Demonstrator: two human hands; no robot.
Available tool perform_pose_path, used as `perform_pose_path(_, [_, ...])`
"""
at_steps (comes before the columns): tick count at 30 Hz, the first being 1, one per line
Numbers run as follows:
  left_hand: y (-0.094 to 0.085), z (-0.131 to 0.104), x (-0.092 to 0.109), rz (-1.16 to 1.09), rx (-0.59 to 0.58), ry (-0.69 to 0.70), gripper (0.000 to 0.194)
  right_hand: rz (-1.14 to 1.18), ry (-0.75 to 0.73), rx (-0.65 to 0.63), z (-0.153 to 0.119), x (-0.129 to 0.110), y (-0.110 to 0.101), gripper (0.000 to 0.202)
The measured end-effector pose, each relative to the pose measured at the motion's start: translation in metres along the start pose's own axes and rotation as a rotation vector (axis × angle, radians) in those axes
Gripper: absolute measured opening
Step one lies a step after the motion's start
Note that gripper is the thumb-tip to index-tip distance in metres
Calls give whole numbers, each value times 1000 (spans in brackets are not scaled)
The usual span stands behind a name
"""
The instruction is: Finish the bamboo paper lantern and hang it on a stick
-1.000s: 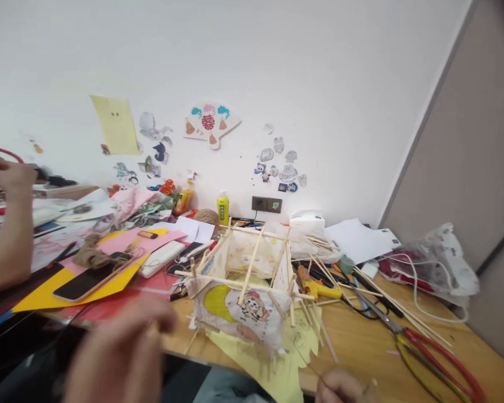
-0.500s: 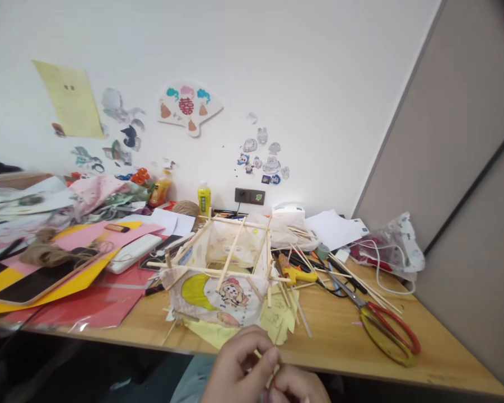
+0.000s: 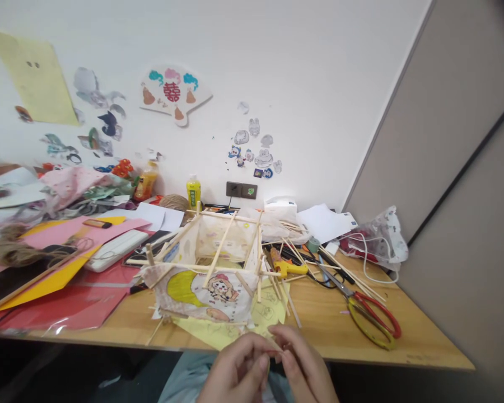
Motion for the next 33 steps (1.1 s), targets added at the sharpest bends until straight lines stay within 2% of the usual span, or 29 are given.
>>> perform_pose_path(5, [3,-1,15,237,-40,105,39,-84,-154,-108,8,-12,-1,25])
perform_pose_path(8, [4,-2,17,402,-42,116,37,-133,-201,-135,8,-12,-2,24])
perform_pose_path(11, [2,-1,19,470,0,141,36,-154,-238,-118,6,-13,-2,27])
perform_pose_path(13, [-4,0,21,439,74,157,37,-153,-240,-82,5,-13,-3,30])
perform_pose_path(17, [-17,-1,22,236,216,134,40,-96,-191,6,-1,-9,-1,29])
perform_pose_path(19, [-21,-2,18,135,254,100,43,-56,-135,69,-7,-3,-2,28])
perform_pose_path(21, [-21,-2,14,50,279,67,45,-5,-94,76,-12,3,1,32])
perform_pose_path(24, [-17,1,4,-115,257,-18,49,78,-101,38,-18,8,10,41])
perform_pose_path(27, [-14,4,-5,-249,251,-89,47,144,-94,84,-20,13,15,45])
perform_pose_path(30, [-11,8,-10,-258,212,-77,50,157,-14,115,-20,19,20,48])
perform_pose_path(33, [-6,12,-16,-226,123,-67,55,56,20,107,-17,16,17,39])
Point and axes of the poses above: each hand's wrist, its own z-axis towards the middle knuckle, its own y-axis out of the palm, x = y × z, the point moved 7 cm from there along z, towards the middle knuckle, and after that the axes turned 3 degrees about -x, right-handed, at the moved point
